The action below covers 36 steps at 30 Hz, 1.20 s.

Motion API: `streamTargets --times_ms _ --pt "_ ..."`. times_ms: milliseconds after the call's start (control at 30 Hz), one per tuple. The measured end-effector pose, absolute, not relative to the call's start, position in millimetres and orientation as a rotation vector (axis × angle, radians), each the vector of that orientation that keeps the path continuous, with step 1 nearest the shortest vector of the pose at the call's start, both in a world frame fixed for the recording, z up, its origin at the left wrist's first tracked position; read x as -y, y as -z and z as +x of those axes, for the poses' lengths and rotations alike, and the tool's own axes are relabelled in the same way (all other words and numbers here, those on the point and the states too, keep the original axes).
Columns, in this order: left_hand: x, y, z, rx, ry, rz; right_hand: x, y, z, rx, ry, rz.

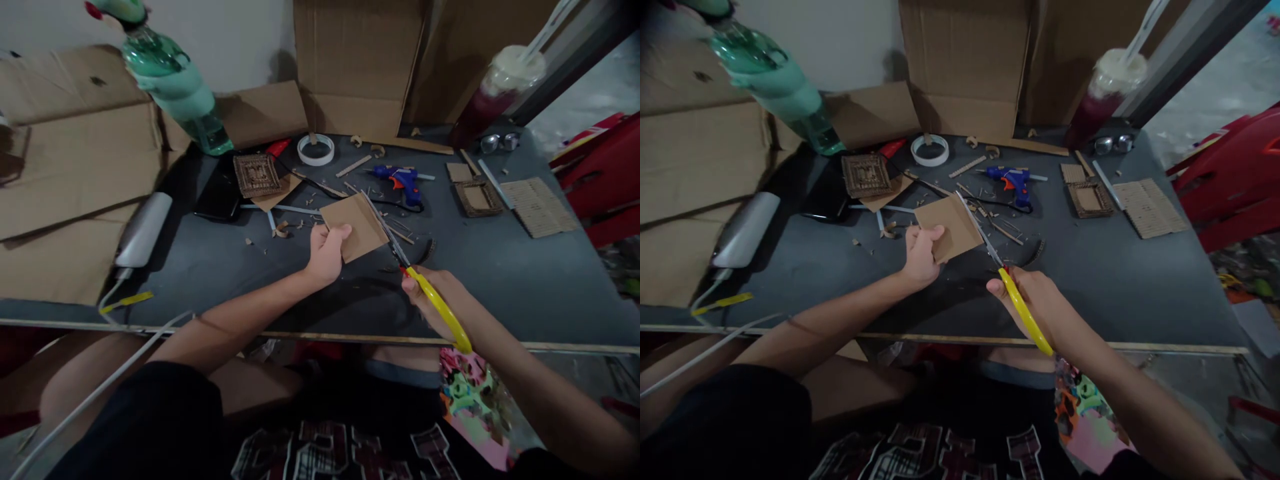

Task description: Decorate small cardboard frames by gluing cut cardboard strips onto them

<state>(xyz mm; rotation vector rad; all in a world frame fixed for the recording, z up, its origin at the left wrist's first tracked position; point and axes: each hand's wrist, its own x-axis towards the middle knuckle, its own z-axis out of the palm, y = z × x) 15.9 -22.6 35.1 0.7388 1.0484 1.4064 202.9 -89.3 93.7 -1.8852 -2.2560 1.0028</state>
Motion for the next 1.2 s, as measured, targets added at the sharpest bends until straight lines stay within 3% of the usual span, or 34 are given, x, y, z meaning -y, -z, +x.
streamTargets --times_ms 333,567,867,1200 --pt "15 -37 6 -0.949 -1.289 0.632 86 -87 208 2.349 -0.787 -1.986" --pt "-17 -43 -21 -0.943 -0.958 0.874 86 -85 214 2.275 -0.877 -1.991" --pt "-6 -40 -15 -0.898 -0.914 1.228 83 -97 214 2.354 -0.928 -1.973" --pt "-3 -38 -13 -0.945 -0.871 1.228 82 -98 212 2.406 -0.923 -1.989"
